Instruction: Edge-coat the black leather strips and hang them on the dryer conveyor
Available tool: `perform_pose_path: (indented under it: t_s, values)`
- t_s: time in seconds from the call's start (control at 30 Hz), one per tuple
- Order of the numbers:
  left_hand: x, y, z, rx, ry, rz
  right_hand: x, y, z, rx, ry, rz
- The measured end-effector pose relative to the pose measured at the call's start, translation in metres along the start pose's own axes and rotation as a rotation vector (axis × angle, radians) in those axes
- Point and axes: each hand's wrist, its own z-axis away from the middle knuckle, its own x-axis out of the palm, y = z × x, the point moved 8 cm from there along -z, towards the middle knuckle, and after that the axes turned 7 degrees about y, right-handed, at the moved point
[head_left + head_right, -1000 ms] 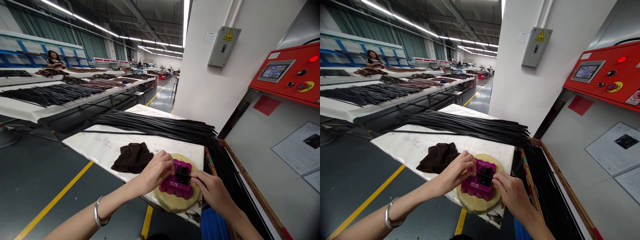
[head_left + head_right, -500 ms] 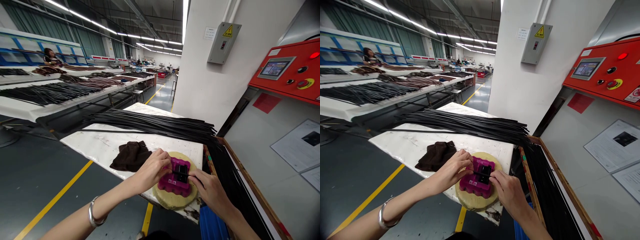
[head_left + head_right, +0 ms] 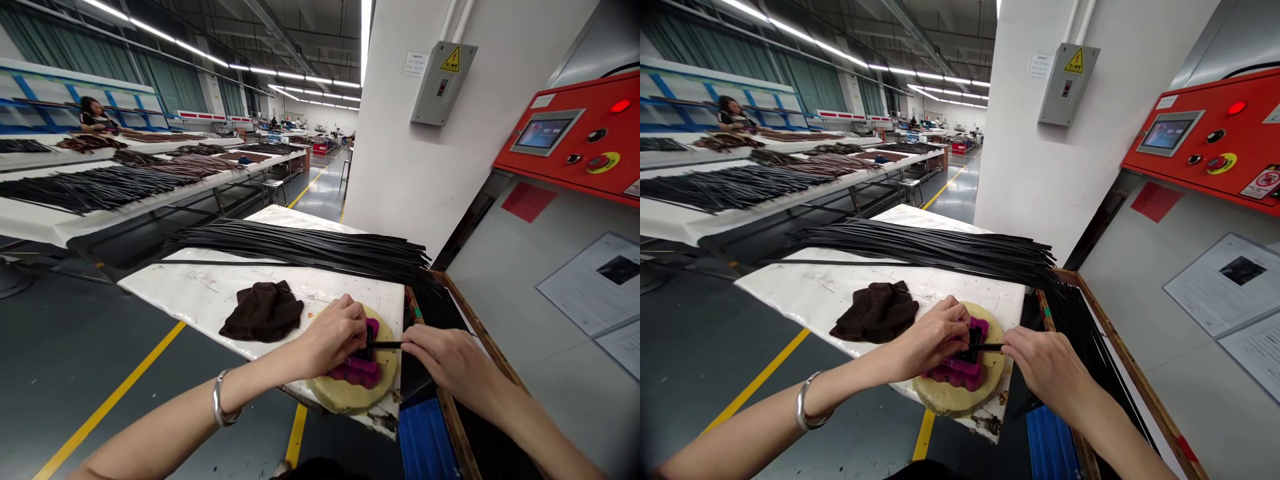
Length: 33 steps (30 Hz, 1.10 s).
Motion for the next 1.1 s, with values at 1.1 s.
perform_pose_path:
  t_s: [1.1]
  values:
    - [-0.045,-0.057,-0.030,-0.361,-0.118,0.738,-0.038,-0.013,-0.007,-0.293,0.499,-0.397]
